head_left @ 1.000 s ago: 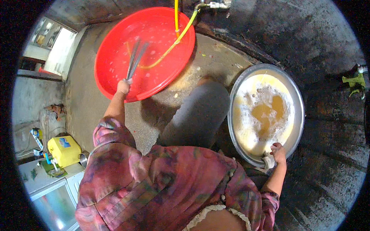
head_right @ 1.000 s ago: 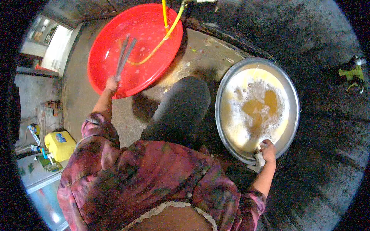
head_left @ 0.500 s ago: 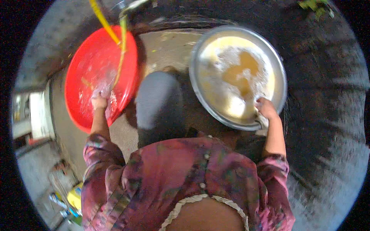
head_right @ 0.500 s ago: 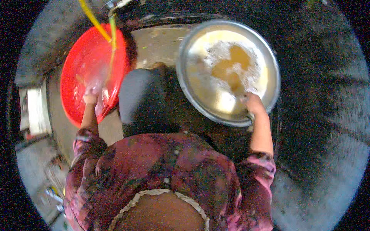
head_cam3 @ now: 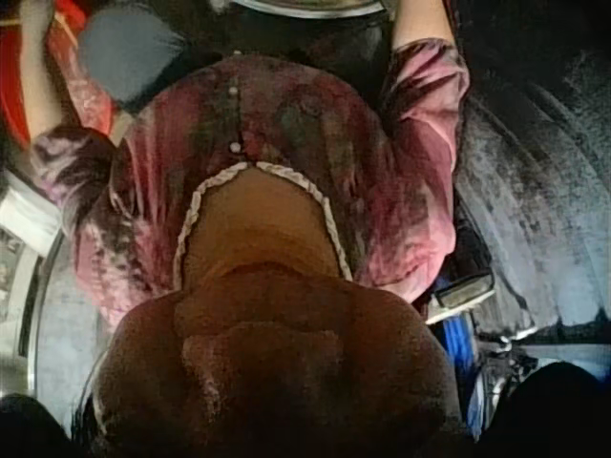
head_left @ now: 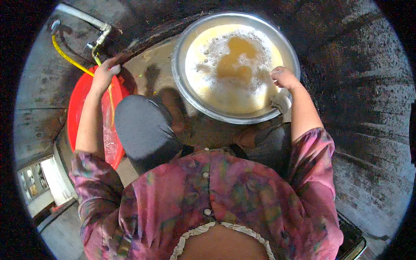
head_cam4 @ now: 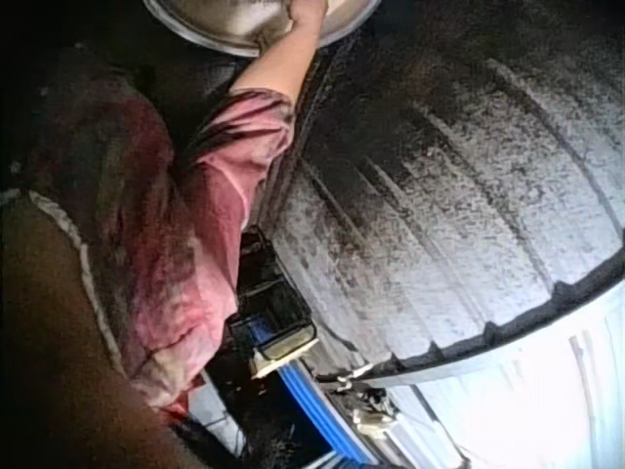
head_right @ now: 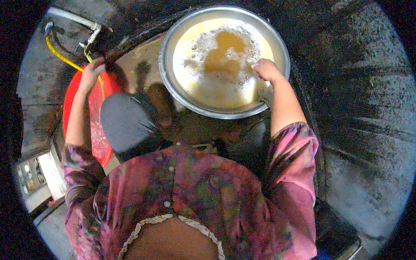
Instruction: The person sits on the floor and washes a bundle of thin metal skewers in a large silver basin filled with soapy water. They scrub the skewers by hand, rinse them, and place them into a red plastic basin nearby.
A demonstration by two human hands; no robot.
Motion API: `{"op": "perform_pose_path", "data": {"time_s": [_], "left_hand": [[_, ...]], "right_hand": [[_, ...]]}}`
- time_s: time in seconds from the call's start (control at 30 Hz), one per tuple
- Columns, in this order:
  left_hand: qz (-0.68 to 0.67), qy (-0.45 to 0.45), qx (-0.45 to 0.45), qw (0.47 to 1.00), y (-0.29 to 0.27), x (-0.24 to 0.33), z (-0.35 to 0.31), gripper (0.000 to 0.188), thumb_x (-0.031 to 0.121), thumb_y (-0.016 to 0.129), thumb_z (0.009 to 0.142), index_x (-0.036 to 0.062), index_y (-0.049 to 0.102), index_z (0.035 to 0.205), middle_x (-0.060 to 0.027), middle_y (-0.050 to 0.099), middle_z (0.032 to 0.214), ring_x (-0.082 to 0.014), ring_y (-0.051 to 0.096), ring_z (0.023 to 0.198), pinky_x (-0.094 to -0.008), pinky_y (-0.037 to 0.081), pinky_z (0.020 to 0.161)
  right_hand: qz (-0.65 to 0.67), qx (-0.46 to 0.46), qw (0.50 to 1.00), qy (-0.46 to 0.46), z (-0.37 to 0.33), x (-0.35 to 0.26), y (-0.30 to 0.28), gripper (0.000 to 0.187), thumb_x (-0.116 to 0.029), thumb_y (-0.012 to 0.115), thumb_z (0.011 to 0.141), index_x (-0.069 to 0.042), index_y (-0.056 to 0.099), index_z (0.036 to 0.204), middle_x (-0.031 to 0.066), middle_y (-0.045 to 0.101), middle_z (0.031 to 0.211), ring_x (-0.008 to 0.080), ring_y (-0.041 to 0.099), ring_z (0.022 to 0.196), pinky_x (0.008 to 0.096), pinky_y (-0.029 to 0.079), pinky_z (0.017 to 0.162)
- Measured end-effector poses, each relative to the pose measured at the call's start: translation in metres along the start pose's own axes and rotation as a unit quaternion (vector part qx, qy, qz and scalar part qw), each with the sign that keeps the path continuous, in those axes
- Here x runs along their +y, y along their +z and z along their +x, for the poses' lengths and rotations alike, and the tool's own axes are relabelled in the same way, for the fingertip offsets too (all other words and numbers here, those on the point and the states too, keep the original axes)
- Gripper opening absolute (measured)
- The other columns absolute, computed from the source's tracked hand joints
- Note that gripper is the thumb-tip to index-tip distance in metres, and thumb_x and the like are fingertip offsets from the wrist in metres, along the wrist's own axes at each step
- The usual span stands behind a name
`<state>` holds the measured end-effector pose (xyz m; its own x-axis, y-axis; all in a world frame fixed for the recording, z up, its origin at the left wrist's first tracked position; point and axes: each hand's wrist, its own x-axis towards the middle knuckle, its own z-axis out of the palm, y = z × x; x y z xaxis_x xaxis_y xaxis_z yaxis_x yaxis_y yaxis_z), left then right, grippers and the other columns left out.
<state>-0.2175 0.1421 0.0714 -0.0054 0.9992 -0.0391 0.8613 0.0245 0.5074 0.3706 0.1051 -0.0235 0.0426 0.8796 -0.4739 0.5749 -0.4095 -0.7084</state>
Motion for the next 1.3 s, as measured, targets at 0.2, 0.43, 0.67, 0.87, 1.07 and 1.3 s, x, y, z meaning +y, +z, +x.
{"op": "perform_pose_path", "data": {"time_s": [0.2,0.43,0.67,0.87,1.07,1.3], "left_hand": [[-0.034,0.059,-0.184,0.980,0.118,0.105,0.093,0.035,0.021,0.059,0.070,0.0009,0.058,0.099,-0.0148,0.062,0.092,-0.0241,0.058,0.084,-0.0329,0.044,0.075],[0.288,0.115,-0.320,0.895,0.280,0.077,0.152,0.026,0.011,0.050,0.070,0.0035,0.061,0.093,-0.0201,0.057,0.098,-0.0329,0.056,0.091,-0.0396,0.044,0.078],[0.254,0.065,-0.340,0.903,0.366,0.043,0.198,0.028,0.023,0.051,0.076,0.0031,0.061,0.094,-0.0203,0.057,0.098,-0.0315,0.055,0.092,-0.0375,0.042,0.081],[0.091,0.067,-0.277,0.954,0.403,0.033,0.220,0.025,0.023,0.054,0.076,0.0052,0.062,0.091,-0.0174,0.060,0.089,-0.0305,0.057,0.084,-0.0358,0.043,0.079],[0.294,0.288,-0.377,0.830,0.450,0.012,0.226,0.025,0.017,0.049,0.077,0.0077,0.060,0.098,-0.0087,0.057,0.098,-0.0247,0.051,0.093,-0.0337,0.041,0.081],[0.101,0.068,-0.309,0.943,0.500,0.032,0.206,0.045,0.027,0.060,0.069,-0.0010,0.051,0.103,-0.0240,0.053,0.103,-0.0369,0.051,0.097,-0.0431,0.040,0.084]], "right_hand": [[-0.399,0.063,0.913,-0.057,0.055,0.089,-0.019,0.029,-0.025,0.058,0.074,-0.004,0.058,0.093,0.0174,0.060,0.087,0.0312,0.059,0.076,0.0379,0.047,0.067],[-0.394,-0.020,0.915,0.086,0.087,0.145,0.010,0.033,-0.033,0.060,0.070,-0.006,0.063,0.089,0.0190,0.058,0.099,0.0342,0.055,0.091,0.0399,0.043,0.081],[-0.328,-0.009,0.939,0.103,0.158,0.223,0.025,0.053,-0.037,0.059,0.071,0.001,0.051,0.106,0.0202,0.055,0.105,0.0328,0.051,0.101,0.0383,0.041,0.085],[-0.281,-0.062,0.953,0.093,0.185,0.222,0.036,0.053,-0.037,0.062,0.068,0.000,0.052,0.105,0.0206,0.055,0.103,0.0327,0.053,0.096,0.0376,0.042,0.082],[-0.373,-0.152,0.915,0.035,0.211,0.248,0.100,0.039,-0.033,0.052,0.073,-0.003,0.057,0.097,0.0190,0.056,0.099,0.0321,0.054,0.093,0.0373,0.043,0.082],[-0.493,-0.202,0.830,0.165,0.197,0.177,0.132,0.037,-0.027,0.041,0.076,-0.003,0.061,0.095,0.0179,0.057,0.104,0.0319,0.055,0.096,0.0425,0.043,0.083]]}}
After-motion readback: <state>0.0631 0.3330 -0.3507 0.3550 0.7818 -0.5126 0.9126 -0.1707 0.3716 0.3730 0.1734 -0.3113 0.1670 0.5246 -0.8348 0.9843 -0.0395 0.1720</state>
